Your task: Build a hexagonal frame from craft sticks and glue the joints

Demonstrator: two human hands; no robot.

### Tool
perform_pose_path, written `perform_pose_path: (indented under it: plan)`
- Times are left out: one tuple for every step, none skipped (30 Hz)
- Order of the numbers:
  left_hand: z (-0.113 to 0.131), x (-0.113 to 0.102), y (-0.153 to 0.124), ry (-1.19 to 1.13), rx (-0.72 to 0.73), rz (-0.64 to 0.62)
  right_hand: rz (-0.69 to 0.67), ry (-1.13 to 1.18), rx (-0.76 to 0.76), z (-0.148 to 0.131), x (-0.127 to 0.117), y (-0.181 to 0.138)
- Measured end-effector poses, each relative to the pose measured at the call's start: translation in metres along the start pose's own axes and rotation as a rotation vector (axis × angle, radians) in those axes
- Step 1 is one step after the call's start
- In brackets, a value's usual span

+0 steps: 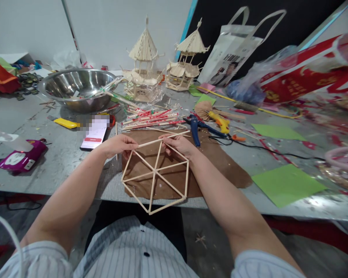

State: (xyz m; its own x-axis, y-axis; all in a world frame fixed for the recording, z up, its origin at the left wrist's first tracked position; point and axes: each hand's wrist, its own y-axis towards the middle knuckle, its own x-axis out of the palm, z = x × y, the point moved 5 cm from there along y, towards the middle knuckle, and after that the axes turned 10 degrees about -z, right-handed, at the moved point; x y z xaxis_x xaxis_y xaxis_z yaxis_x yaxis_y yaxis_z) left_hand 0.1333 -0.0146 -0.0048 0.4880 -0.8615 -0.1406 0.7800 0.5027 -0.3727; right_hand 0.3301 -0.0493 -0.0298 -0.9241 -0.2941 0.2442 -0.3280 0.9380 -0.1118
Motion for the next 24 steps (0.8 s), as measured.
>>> perform_pose_path:
  plan:
    - [0.0, 0.0, 0.0, 0.001, -0.004, 0.007, -0.006, 0.0, -0.003, 0.0, 0.0, 0.0]
    - [0.0, 0.0, 0.001, 0.0, -0.007, 0.011, -0.012, 0.0, -0.008, 0.001, 0.0, 0.0]
    - [0.0, 0.0, 0.001, -0.002, -0.009, 0.011, -0.018, 0.001, -0.014, 0.001, 0.0, 0.001]
    - [0.0, 0.0, 0.002, -0.004, -0.012, 0.012, -0.026, 0.002, -0.021, 0.001, 0.0, 0.001]
    - [0.0, -0.001, 0.002, -0.007, -0.016, 0.013, -0.035, 0.002, -0.026, 0.002, 0.0, 0.001]
    - [0.0, -0.001, 0.002, -0.009, -0.019, 0.016, -0.042, 0.002, -0.03, 0.002, 0.001, 0.002]
    - [0.0, -0.001, 0.002, -0.01, -0.02, 0.018, -0.047, 0.003, -0.03, 0.002, 0.001, 0.002]
    - [0.0, -0.001, 0.002, -0.012, -0.02, 0.023, -0.05, 0.004, -0.027, 0.002, 0.001, 0.002]
    - [0.0, -0.001, 0.002, -0.014, -0.02, 0.028, -0.049, 0.008, -0.022, 0.002, 0.002, 0.002]
    - [0.0, -0.002, 0.002, -0.017, -0.019, 0.033, -0.046, 0.013, -0.014, 0.002, 0.002, 0.003]
    - [0.0, -0.002, 0.002, -0.019, -0.019, 0.037, -0.04, 0.017, -0.004, 0.002, 0.002, 0.003]
    - [-0.001, -0.002, 0.002, -0.022, -0.02, 0.04, -0.035, 0.022, 0.007, 0.002, 0.002, 0.003]
    - [-0.001, -0.002, 0.002, -0.023, -0.022, 0.042, -0.031, 0.028, 0.02, 0.002, 0.001, 0.003]
    - [-0.001, -0.002, 0.002, -0.024, -0.024, 0.044, -0.025, 0.035, 0.033, 0.002, 0.0, 0.003]
    - [-0.002, -0.003, 0.002, -0.024, -0.026, 0.046, -0.016, 0.043, 0.046, 0.003, -0.001, 0.004]
    - [-0.002, -0.003, 0.002, -0.024, -0.028, 0.049, -0.002, 0.051, 0.061, 0.003, -0.003, 0.004]
    - [-0.003, -0.003, 0.003, -0.023, -0.031, 0.052, 0.017, 0.058, 0.073, 0.004, -0.005, 0.004]
    - [-0.004, -0.004, 0.003, -0.02, -0.033, 0.054, 0.044, 0.065, 0.079, 0.004, -0.008, 0.004]
    - [-0.004, -0.004, 0.003, -0.016, -0.036, 0.058, 0.077, 0.074, 0.08, 0.004, -0.01, 0.004]
    - [-0.005, -0.004, 0.003, -0.01, -0.039, 0.059, 0.113, 0.083, 0.075, 0.004, -0.012, 0.004]
    - [-0.005, -0.004, 0.004, -0.006, -0.04, 0.06, 0.151, 0.091, 0.062, 0.002, -0.014, 0.003]
    - [-0.005, -0.004, 0.004, -0.001, -0.042, 0.062, 0.189, 0.097, 0.043, 0.001, -0.015, 0.003]
    - [-0.006, -0.004, 0.004, 0.004, -0.044, 0.065, 0.226, 0.1, 0.024, -0.001, -0.017, 0.002]
    - [-0.006, -0.005, 0.004, 0.006, -0.046, 0.068, 0.268, 0.095, 0.003, -0.003, -0.018, 0.001]
